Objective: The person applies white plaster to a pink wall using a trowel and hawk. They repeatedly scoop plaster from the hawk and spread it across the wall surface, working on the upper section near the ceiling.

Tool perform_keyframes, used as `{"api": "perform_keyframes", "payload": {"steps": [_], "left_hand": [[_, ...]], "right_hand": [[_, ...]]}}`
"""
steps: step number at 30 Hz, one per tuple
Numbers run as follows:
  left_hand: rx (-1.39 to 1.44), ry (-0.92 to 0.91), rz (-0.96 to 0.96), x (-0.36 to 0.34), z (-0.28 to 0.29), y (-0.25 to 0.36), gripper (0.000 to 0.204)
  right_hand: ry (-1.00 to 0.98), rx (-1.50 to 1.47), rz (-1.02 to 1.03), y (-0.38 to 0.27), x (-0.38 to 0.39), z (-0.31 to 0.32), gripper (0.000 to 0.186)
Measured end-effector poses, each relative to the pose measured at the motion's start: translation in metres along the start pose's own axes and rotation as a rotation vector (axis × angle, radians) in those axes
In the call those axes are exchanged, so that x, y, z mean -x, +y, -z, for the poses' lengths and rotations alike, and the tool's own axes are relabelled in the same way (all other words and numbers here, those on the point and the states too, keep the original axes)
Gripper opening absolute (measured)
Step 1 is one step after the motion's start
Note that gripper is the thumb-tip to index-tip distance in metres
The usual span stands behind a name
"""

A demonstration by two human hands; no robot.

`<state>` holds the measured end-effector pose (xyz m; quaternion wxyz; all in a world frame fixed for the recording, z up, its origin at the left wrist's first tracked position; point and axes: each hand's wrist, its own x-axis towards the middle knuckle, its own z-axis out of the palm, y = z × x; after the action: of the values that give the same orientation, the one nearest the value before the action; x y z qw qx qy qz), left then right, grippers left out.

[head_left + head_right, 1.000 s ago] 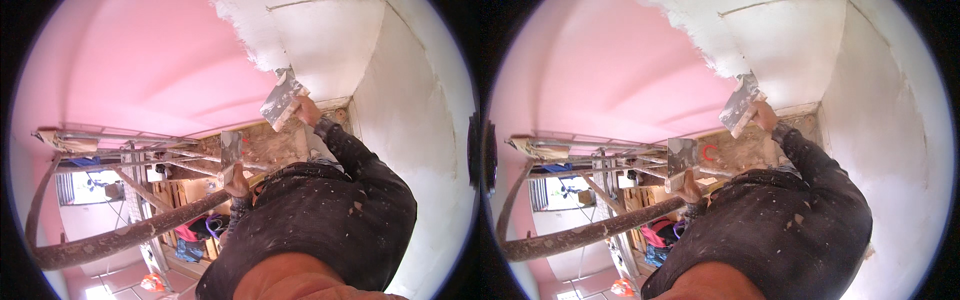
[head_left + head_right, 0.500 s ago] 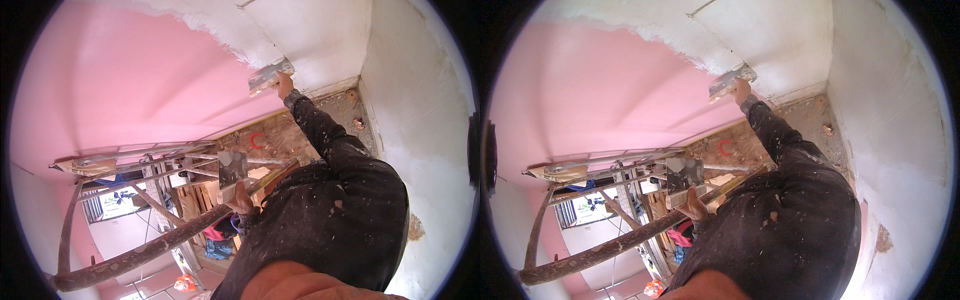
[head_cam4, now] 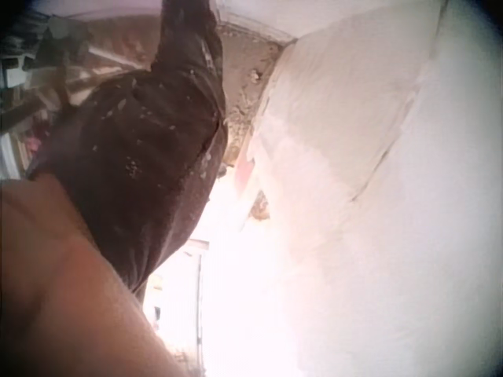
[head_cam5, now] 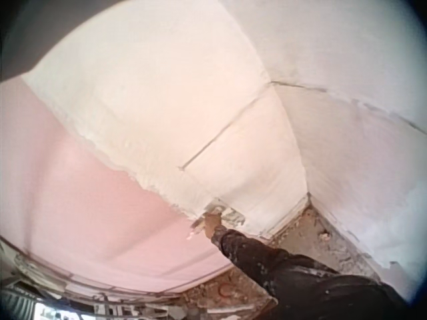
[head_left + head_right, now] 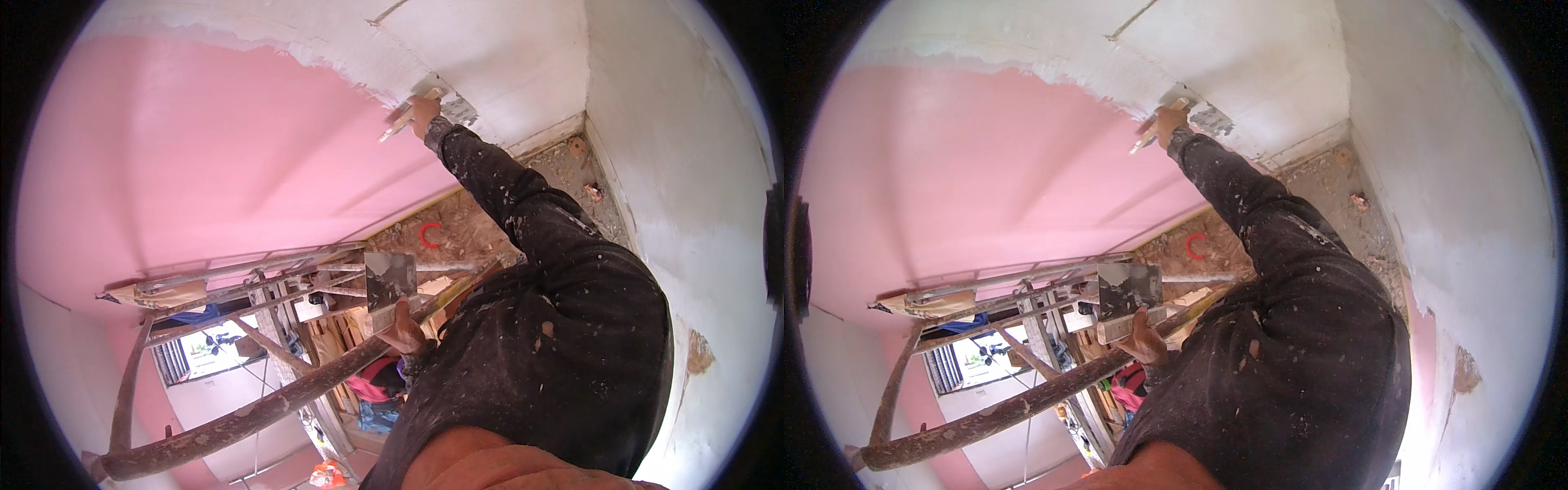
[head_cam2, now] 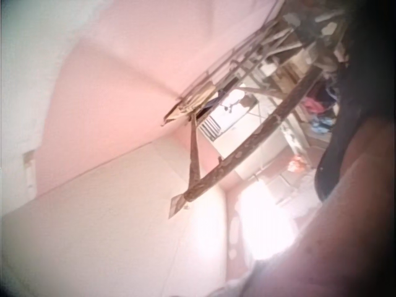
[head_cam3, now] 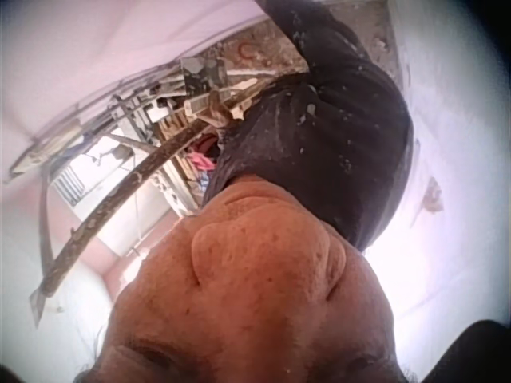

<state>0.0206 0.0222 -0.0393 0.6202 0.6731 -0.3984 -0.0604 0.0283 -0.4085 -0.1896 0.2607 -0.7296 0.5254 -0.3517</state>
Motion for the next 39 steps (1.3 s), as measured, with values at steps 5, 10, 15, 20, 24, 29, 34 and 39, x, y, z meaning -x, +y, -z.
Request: {"api": "perform_keyframes", "payload": {"steps": [5, 10, 15, 20, 24, 29, 34, 39], "left_hand": [[-0.175, -0.105, -0.102, 0.002, 0.029, -0.040, 0.028], [-0.074, -0.002, 0.011, 0.004, 0.021, -0.022, 0.027], [-0.172, -0.016, -0.031, 0.001, 0.024, -0.030, 0.024], [0.063, 0.023, 0.102, -0.006, -0.003, 0.000, 0.022], [0.102, 0.048, 0.140, -0.007, 0.000, -0.003, 0.022], [0.065, 0.077, 0.207, 0.002, 0.023, -0.008, 0.028], [0.030, -0.085, 0.069, -0.007, 0.010, -0.034, 0.027], [-0.107, 0.031, 0.035, 0.009, 0.036, -0.027, 0.031]], "right_hand": [[0.010, -0.027, -0.082, -0.009, -0.021, 0.013, 0.038], [-0.229, 0.151, -0.033, -0.053, -0.016, 0.064, 0.040], [-0.115, 0.161, 0.082, -0.069, -0.027, 0.083, 0.048], [0.297, -1.121, -0.399, -0.098, -0.020, 0.064, 0.038], [0.215, -1.738, -0.332, -0.091, 0.052, 0.020, 0.025], [0.143, -1.499, -0.647, -0.029, 0.085, -0.065, 0.018], [0.477, -1.230, -0.167, 0.131, -0.033, -0.127, 0.024], [0.151, -0.458, -0.172, 0.024, 0.010, -0.080, 0.034]]}}
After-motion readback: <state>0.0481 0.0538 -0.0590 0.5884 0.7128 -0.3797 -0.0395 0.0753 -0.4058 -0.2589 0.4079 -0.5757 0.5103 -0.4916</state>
